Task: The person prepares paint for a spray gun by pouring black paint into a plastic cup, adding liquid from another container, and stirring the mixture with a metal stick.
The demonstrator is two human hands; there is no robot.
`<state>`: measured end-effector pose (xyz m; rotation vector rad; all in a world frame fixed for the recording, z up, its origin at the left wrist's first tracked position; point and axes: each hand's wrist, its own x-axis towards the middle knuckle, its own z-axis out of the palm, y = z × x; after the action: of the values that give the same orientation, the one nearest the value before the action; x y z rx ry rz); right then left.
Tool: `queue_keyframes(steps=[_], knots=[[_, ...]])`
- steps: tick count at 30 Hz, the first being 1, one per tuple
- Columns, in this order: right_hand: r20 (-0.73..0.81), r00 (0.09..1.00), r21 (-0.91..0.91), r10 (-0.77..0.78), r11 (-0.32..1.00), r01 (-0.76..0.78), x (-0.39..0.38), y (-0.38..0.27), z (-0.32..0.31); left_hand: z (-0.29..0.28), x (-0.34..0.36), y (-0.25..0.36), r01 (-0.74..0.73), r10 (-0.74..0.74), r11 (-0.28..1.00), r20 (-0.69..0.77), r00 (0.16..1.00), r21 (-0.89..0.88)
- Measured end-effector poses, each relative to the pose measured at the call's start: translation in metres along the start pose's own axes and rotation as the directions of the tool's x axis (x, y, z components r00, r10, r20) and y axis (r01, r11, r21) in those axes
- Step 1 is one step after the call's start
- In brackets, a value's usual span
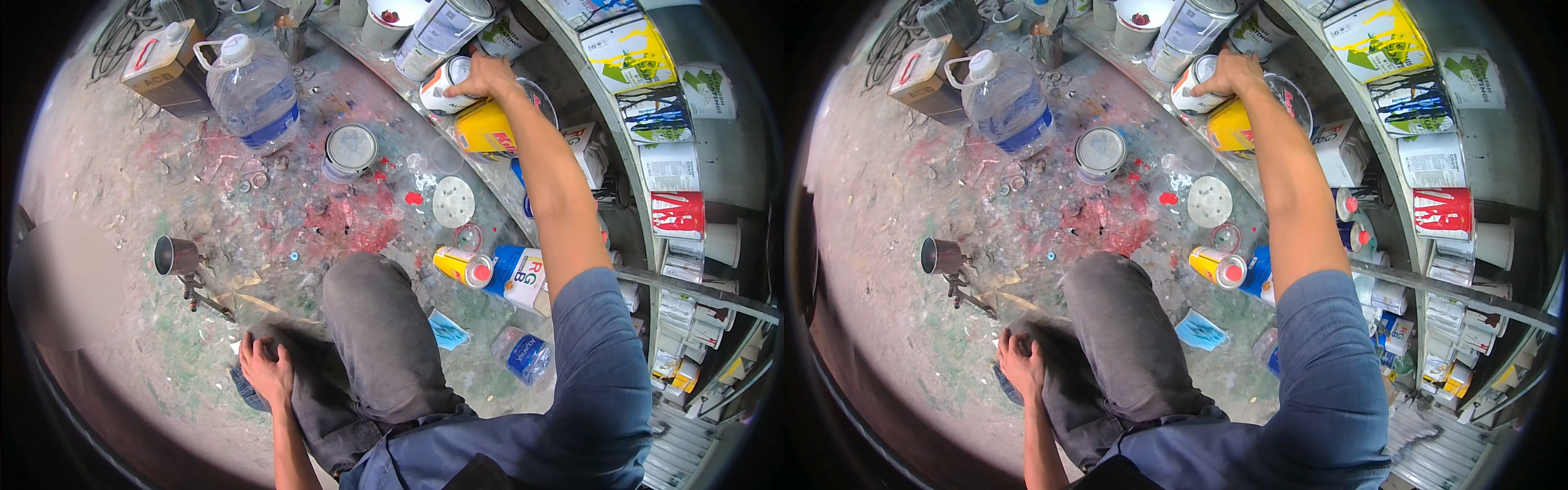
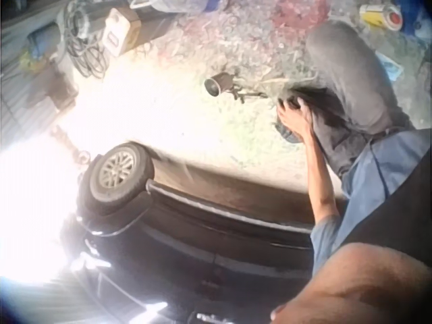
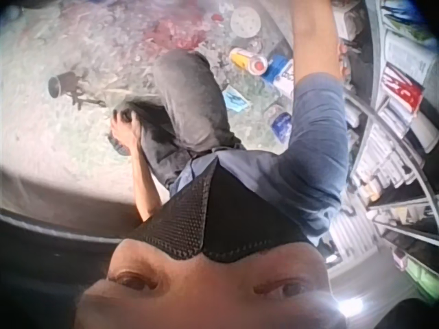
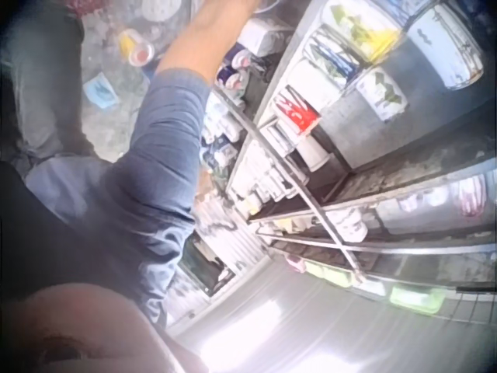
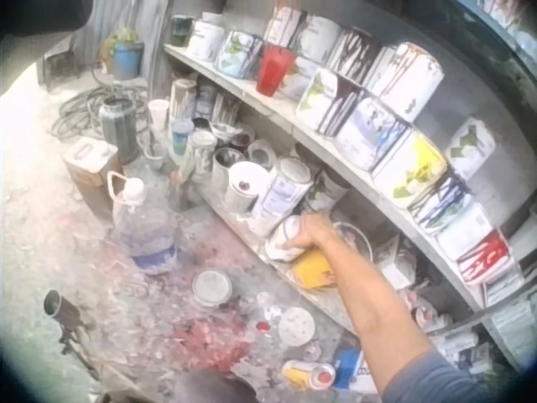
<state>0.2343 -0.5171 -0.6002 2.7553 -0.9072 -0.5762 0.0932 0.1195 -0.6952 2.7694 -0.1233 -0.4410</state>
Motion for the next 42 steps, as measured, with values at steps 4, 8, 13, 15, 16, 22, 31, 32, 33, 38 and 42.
queue_keyframes(steps=[4, 8, 13, 15, 16, 22, 31, 32, 33, 38, 42], knots=[[-0.150, 0.983, -0.027, -0.109, 0.994, 0.106, -0.022, -0.009, 0.001, 0.002, -0.001, -0.002, 0.010, -0.010, 1.000, 0.018, 1.000, -0.011], [-0.289, 0.919, 0.004, -0.268, 0.960, 0.281, -0.073, -0.030, -0.006, -0.001, 0.000, -0.006, 0.029, -0.029, 0.999, 0.023, 0.999, -0.035], [-0.397, 0.818, 0.093, -0.416, 0.868, 0.487, -0.167, -0.065, 0.013, -0.002, 0.000, -0.020, 0.020, -0.020, 0.999, -0.001, 1.000, -0.048], [-0.346, 0.831, 0.160, -0.436, 0.845, 0.510, -0.199, -0.085, 0.030, -0.006, 0.000, -0.028, 0.006, -0.006, 0.999, 0.008, 1.000, -0.047], [-0.301, 0.839, 0.210, -0.453, 0.827, 0.522, -0.212, -0.095, 0.040, -0.007, 0.000, -0.030, 0.005, -0.004, 0.997, 0.016, 1.000, -0.075], [-0.282, 0.851, 0.224, -0.442, 0.833, 0.507, -0.256, -0.159, 0.140, -0.008, -0.001, -0.048, -0.058, 0.069, 0.982, 0.055, 0.996, -0.179], [0.096, 0.825, 0.919, 0.557, 0.268, -0.288, -0.163, -0.056, 0.218, -0.015, 0.008, -0.077, -0.120, 0.163, 0.929, 0.097, 0.982, -0.350], [0.268, 0.735, 0.930, 0.622, 0.032, -0.366, -0.148, -0.050, 0.228, -0.016, 0.010, -0.081, -0.126, 0.169, 0.929, 0.093, 0.981, -0.348], [0.431, 0.614, 0.893, 0.661, -0.213, -0.397, -0.139, -0.050, 0.226, -0.018, 0.010, -0.086, -0.112, 0.158, 0.921, 0.095, 0.983, -0.373], [0.470, 0.641, 0.875, 0.607, -0.418, -0.245, -0.131, -0.036, 0.254, -0.007, 0.010, -0.099, -0.056, 0.127, 0.878, 0.119, 0.985, -0.475], [0.225, 0.803, 0.966, 0.552, -0.234, -0.110, -0.166, -0.087, 0.227, -0.022, 0.009, -0.098, -0.062, 0.103, 0.916, 0.084, 0.991, -0.396]])
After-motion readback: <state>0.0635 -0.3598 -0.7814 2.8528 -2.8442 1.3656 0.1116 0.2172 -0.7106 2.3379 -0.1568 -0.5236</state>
